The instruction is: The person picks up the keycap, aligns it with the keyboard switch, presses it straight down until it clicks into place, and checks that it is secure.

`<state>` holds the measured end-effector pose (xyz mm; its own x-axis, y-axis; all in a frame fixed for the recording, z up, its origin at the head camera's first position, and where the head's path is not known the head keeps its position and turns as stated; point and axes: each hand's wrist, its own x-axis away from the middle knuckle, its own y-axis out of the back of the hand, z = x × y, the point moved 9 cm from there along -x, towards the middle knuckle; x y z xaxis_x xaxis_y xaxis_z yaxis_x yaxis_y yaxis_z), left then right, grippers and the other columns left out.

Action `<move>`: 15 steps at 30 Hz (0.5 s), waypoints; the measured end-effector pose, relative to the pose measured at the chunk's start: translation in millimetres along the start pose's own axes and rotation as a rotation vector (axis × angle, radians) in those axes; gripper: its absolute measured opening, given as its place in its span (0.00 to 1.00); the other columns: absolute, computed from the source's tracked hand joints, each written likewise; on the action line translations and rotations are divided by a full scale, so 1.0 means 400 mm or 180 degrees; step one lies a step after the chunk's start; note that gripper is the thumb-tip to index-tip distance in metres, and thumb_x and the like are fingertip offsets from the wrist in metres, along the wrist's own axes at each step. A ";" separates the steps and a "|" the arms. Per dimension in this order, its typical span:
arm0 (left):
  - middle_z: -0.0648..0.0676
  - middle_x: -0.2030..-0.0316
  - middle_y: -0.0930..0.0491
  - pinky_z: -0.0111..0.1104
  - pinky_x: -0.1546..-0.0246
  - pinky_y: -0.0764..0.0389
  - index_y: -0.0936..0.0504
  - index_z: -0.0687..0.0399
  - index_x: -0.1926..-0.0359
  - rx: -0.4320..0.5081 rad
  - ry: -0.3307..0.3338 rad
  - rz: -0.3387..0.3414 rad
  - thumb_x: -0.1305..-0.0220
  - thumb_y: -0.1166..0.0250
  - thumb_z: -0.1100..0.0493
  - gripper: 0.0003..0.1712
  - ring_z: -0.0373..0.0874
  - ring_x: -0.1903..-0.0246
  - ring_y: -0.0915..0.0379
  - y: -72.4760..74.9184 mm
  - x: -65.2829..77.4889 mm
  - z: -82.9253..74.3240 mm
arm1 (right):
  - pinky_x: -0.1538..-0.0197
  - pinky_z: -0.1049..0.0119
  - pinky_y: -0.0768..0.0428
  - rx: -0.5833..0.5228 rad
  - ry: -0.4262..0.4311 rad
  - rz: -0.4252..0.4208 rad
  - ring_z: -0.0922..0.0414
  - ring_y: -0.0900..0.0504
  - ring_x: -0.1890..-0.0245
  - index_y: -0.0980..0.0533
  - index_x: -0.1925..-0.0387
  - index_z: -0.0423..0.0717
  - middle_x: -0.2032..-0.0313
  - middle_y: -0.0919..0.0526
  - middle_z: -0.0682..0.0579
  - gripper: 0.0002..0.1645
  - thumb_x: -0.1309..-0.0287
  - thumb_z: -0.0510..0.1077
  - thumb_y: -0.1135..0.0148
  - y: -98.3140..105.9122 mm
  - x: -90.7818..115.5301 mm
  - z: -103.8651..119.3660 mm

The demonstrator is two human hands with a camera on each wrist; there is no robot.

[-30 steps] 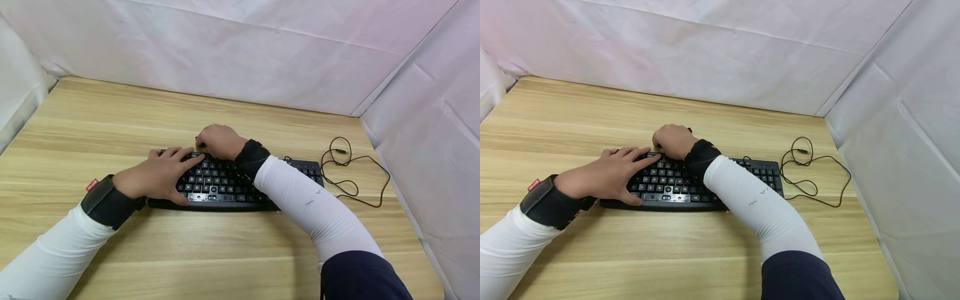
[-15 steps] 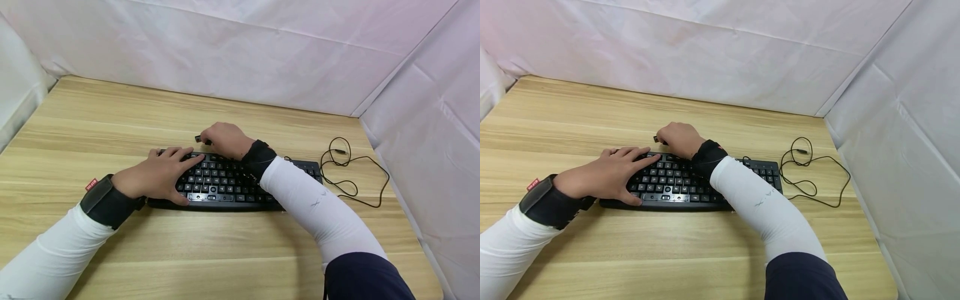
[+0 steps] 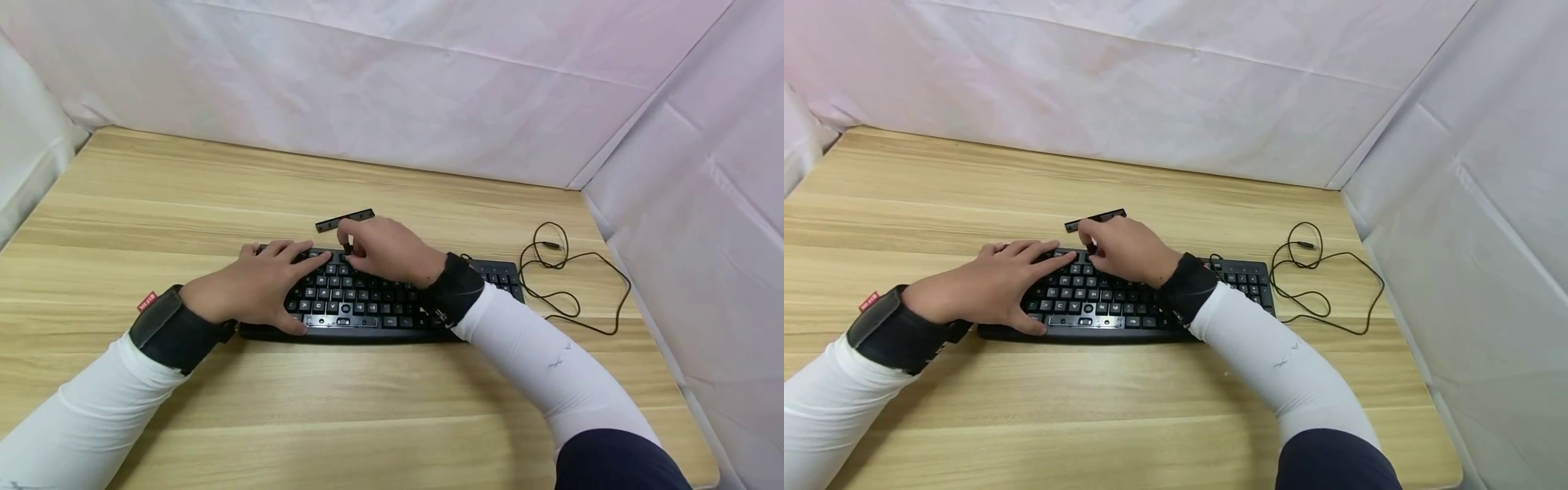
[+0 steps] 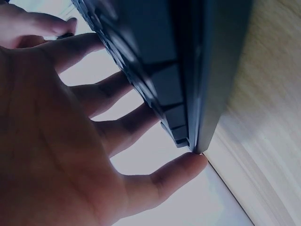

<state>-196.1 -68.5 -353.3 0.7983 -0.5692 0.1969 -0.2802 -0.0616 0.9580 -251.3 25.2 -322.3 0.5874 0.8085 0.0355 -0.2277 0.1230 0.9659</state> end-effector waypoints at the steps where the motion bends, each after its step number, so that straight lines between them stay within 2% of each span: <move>1: 0.65 0.31 0.47 0.68 0.53 0.39 0.46 0.46 0.27 0.0001 0.0001 -0.0005 0.64 0.31 0.28 0.64 0.63 0.37 0.51 0.001 0.000 0.001 | 0.70 0.67 0.24 -0.0009 0.0020 -0.0013 0.65 0.26 0.77 0.27 0.55 0.47 0.78 0.21 0.57 0.13 0.42 0.43 0.40 0.001 0.007 0.007; 9: 0.65 0.31 0.47 0.69 0.52 0.40 0.47 0.46 0.27 0.0009 0.0010 -0.0007 0.63 0.31 0.28 0.64 0.63 0.37 0.51 0.002 0.006 0.008 | 0.73 0.70 0.30 -0.0122 0.0207 -0.0040 0.63 0.31 0.80 0.28 0.55 0.47 0.80 0.25 0.57 0.12 0.42 0.40 0.44 -0.006 0.054 0.052; 15: 0.65 0.31 0.47 0.69 0.52 0.40 0.48 0.46 0.27 0.0002 0.0005 -0.0024 0.63 0.32 0.28 0.64 0.63 0.37 0.51 0.002 0.008 0.010 | 0.75 0.71 0.30 -0.0185 0.0197 -0.0049 0.64 0.32 0.81 0.29 0.56 0.48 0.80 0.26 0.57 0.12 0.43 0.39 0.44 -0.011 0.078 0.064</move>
<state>-196.1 -73.8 -352.8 0.8012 -0.5675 0.1899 -0.2745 -0.0666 0.9593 -212.2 35.3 -318.7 0.5423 0.8402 0.0031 -0.2647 0.1673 0.9497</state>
